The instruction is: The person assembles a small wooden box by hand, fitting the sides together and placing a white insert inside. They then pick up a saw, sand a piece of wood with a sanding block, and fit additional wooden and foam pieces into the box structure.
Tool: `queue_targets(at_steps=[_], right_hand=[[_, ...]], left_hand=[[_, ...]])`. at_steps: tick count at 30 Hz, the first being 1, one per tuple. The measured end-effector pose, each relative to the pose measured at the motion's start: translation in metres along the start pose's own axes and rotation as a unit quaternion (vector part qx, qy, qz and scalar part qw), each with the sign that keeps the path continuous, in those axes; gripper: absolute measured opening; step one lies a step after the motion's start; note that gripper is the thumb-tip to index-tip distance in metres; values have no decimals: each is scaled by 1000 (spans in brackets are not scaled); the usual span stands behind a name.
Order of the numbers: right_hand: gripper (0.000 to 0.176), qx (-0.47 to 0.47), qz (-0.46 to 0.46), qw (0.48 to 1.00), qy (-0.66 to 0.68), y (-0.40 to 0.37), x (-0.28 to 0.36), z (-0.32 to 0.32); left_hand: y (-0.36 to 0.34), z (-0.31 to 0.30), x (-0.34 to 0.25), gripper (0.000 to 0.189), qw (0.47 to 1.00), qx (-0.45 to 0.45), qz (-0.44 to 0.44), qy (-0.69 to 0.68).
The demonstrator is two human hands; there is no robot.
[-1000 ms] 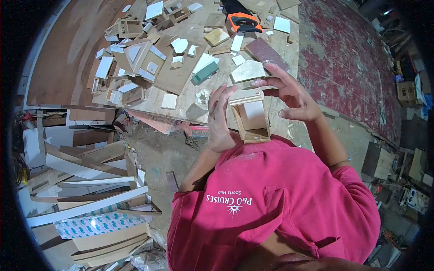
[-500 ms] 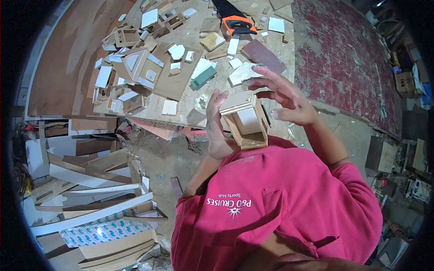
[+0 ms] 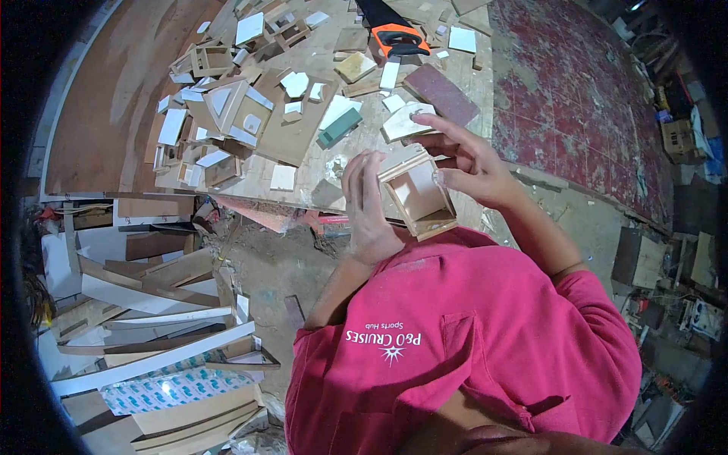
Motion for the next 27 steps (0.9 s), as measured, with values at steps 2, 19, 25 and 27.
queue_targets(at_steps=[2,19,25,27], right_hand=[[64,-3,-8,1000,14,1,-6,0],[56,-38,84,996,-21,4,-19,-8],[41,-57,84,963,-251,13,-7,-14],[37,-56,106,933,-339,16,-4,-12]], left_hand=[[1,2,2,93,998,16,30,47],[3,7,5,106,1000,15,18,-14],[4,9,6,94,998,24,27,43],[2,13,12,96,993,33,44,103]])
Point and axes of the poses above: each hand's wrist, its own y-axis towards the middle knuckle, its own z-axis out of the palm, x = y × z, the point moved 1 cm from there along y, towards the middle knuckle, and after that the axes turned 11 degrees about -y, right-handed, at the moved point
